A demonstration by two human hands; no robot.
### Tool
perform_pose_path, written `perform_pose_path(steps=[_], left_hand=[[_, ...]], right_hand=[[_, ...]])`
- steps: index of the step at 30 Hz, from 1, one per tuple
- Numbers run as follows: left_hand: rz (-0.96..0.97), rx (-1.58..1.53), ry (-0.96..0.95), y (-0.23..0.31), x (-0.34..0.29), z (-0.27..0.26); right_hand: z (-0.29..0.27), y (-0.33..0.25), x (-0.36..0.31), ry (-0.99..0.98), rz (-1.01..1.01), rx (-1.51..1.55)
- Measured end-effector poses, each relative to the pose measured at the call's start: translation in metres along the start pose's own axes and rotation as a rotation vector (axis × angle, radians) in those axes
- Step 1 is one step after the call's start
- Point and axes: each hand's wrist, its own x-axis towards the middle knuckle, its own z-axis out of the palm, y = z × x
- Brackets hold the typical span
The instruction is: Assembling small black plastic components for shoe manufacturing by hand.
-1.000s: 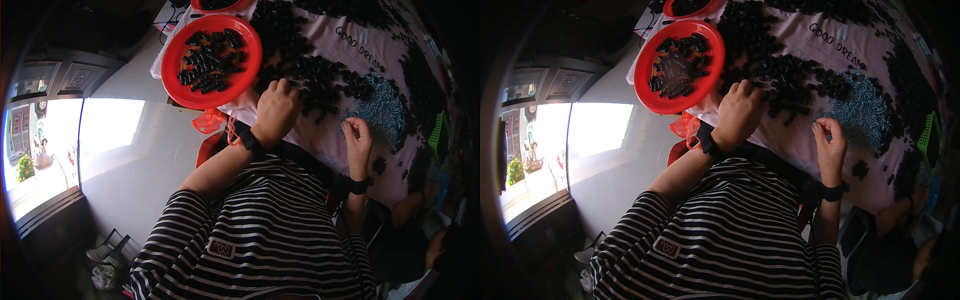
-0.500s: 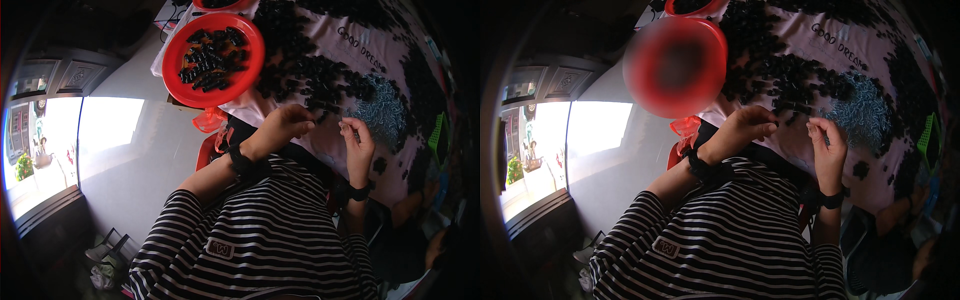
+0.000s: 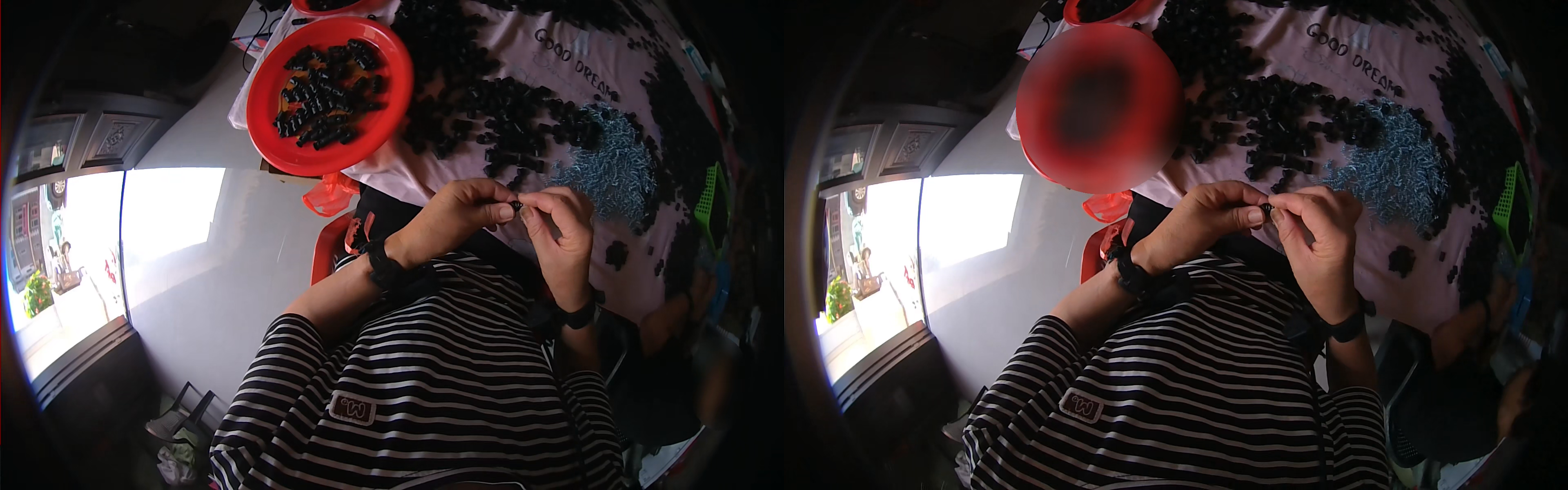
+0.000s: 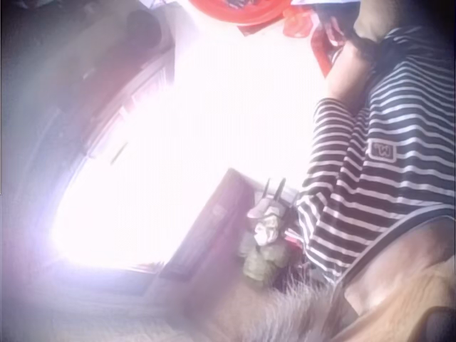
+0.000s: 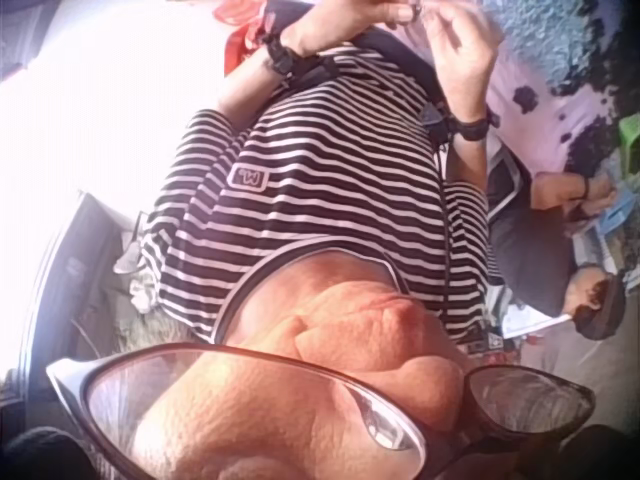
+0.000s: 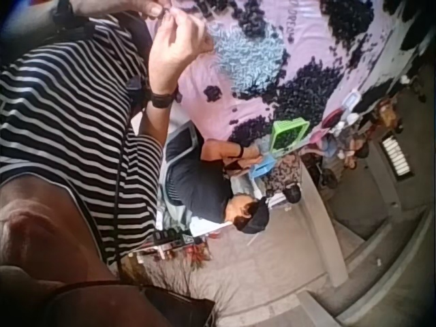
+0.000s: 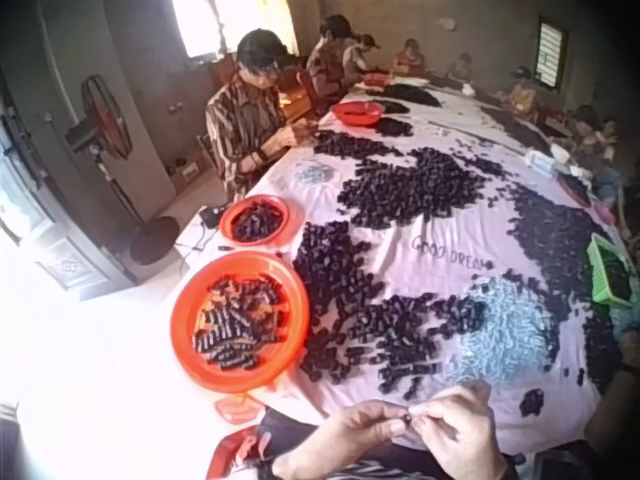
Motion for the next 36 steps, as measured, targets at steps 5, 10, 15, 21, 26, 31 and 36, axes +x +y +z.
perform_pose_path(steps=[5,10,15,21,26,31,36], left_hand=[[-0.005,0.076,0.015,0.001,-0.001,0.001],[0.002,0.086,0.035,0.007,-0.004,0.002],[-0.014,0.041,0.028,0.004,-0.003,0.002],[-0.036,0.012,0.014,0.006,-0.003,0.002],[-0.036,0.000,-0.003,0.004,-0.003,0.002],[-0.037,-0.040,0.001,0.004,-0.001,0.005],[-0.040,-0.075,0.008,0.004,-0.003,0.001]], right_hand=[[0.001,-0.006,0.000,-0.021,-0.014,-0.058],[0.004,-0.003,-0.002,0.012,0.009,-0.005],[0.011,-0.001,-0.009,0.046,0.069,0.158],[0.021,0.009,-0.017,0.078,0.213,0.365],[0.021,0.006,-0.020,0.061,0.326,0.480],[0.021,0.002,-0.020,0.102,0.458,0.703],[0.014,0.004,-0.018,0.035,0.186,0.302]])
